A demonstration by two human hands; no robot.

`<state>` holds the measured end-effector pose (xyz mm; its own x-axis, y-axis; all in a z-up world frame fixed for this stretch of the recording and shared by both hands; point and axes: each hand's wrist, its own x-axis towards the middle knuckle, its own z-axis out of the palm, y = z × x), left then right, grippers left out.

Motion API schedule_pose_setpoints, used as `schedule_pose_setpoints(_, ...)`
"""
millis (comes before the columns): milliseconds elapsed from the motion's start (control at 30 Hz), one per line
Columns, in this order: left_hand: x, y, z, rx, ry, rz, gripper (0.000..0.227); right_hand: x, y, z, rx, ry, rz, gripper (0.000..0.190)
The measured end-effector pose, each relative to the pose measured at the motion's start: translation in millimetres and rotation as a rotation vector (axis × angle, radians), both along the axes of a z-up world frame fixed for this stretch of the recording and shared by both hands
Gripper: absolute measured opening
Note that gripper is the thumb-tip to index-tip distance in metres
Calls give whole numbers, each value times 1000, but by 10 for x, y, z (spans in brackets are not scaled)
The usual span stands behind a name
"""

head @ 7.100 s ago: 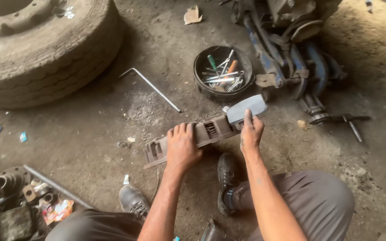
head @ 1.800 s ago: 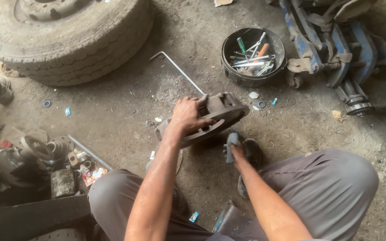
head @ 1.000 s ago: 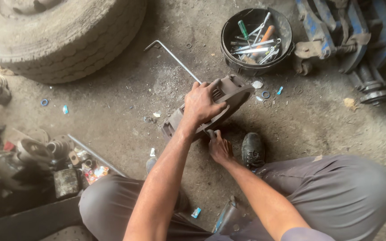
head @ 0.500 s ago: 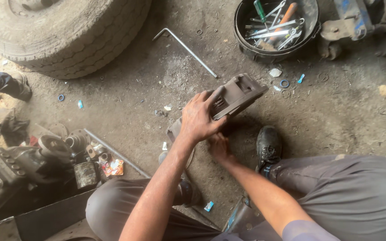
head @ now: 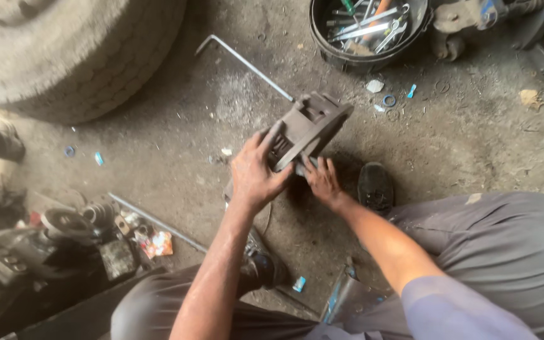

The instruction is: The person is using an abrasive block to scrub the surface of a clutch plate and its metallic housing.

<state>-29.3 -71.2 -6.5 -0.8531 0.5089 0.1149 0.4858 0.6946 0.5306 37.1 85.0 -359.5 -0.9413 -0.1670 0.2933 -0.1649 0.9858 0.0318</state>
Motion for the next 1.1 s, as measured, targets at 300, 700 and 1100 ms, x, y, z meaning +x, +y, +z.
schedule_pose_setpoints(300, 100, -185, 112, 77, 26, 36, 82, 391, -1236, -137, -731, -327, -152, 35)
schedule_pose_setpoints(700, 112, -176, -158, 45, 89, 75, 78, -103, -183, 48, -112, -565, -11, 28)
schedule_pose_setpoints(1100, 144, -173, -145, 3, 39, 97, 75, 231, -717, 634, -988, -637, 25, 31)
